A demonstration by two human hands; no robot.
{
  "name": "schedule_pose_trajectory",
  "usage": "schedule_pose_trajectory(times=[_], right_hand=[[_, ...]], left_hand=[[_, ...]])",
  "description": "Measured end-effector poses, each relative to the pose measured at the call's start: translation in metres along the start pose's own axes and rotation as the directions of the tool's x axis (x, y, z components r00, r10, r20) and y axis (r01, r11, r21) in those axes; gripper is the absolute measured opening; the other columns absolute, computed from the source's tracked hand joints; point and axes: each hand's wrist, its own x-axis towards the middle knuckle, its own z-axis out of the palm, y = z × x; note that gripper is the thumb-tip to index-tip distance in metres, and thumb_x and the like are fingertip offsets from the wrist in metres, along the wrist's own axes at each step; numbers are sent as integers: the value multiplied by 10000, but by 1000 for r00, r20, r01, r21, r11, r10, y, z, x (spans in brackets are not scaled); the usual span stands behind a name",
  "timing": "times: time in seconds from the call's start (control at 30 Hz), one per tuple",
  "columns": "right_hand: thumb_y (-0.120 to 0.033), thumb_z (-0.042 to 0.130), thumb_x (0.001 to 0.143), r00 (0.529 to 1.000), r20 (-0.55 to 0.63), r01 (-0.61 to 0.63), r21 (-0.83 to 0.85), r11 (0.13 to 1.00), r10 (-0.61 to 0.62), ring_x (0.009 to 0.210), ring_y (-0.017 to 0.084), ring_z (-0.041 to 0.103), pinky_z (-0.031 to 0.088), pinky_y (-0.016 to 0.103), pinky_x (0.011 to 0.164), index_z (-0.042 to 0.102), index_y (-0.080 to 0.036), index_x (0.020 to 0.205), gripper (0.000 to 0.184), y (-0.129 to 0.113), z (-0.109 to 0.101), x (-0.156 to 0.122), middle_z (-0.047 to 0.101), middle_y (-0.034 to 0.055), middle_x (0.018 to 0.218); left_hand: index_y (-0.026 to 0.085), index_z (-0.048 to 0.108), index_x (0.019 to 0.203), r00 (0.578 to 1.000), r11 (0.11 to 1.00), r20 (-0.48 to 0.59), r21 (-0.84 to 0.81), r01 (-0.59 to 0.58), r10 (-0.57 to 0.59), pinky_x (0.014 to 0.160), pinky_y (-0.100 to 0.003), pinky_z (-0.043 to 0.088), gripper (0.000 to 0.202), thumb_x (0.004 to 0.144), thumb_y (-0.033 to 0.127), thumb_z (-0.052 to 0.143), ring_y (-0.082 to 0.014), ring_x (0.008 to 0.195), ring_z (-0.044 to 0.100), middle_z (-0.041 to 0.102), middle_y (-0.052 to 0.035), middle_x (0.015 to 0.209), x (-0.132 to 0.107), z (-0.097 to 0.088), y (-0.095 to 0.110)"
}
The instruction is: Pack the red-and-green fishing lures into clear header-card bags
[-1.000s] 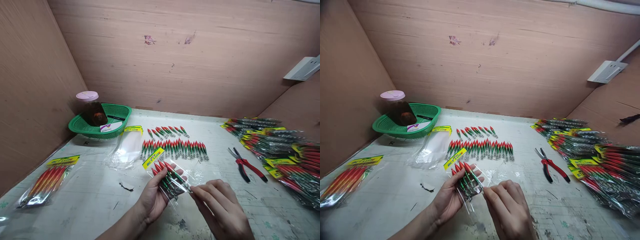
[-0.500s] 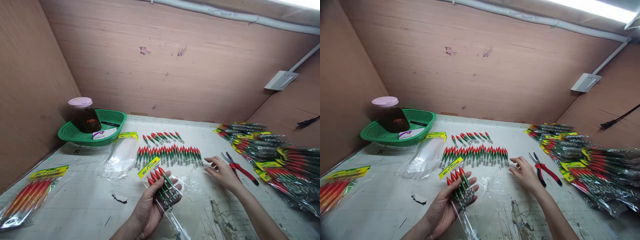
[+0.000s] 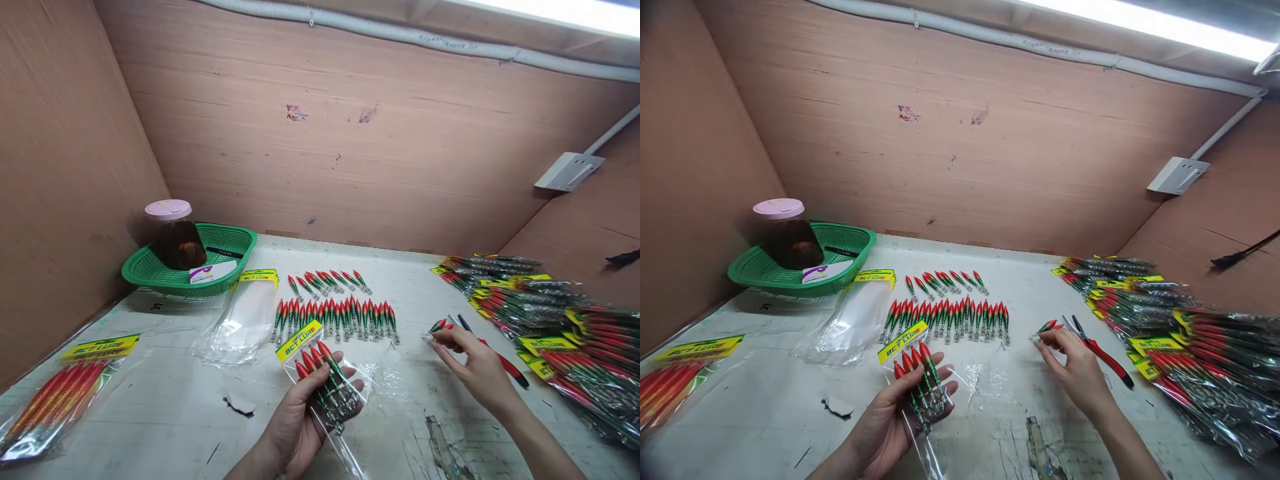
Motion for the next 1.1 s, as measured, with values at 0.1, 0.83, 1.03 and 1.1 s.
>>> schedule_pose_trajectory(times=[0.1,0.83,1.03,1.1], right_hand=[[-454,528,804,996,84,5,21,1000,-7,709,184,594,491,315,652,613,-210,774,261,-2,-8,-6,644,50,777],[-208,458,739,990,143,30,-65,997,-20,675,154,559,481,286,618,535,-207,795,95,-8,13,-13,596,34,792],[-204,508,714,988,154,52,-140,989,-30,755,194,583,478,319,646,581,-212,819,128,-11,2,-14,611,54,827],[-225,530,741,988,149,68,-162,984,-44,843,216,577,469,344,705,593,-211,908,179,-17,6,-8,615,69,903]], left_hand=[[61,495,1263,1000,1000,-15,17,1,-1,809,-418,553,480,817,191,617,-333,1034,632,649,-203,1147,-1,1,0],[62,473,1291,994,999,-105,40,14,-9,802,-417,568,507,804,119,602,-323,994,651,663,-199,1125,-11,17,10],[70,431,1334,993,999,-115,38,25,-20,823,-424,562,565,795,100,600,-318,981,656,665,-197,1121,-8,17,10],[69,418,1344,992,999,-123,39,21,-16,823,-430,561,580,795,102,602,-320,979,657,669,-200,1110,-7,16,10]])
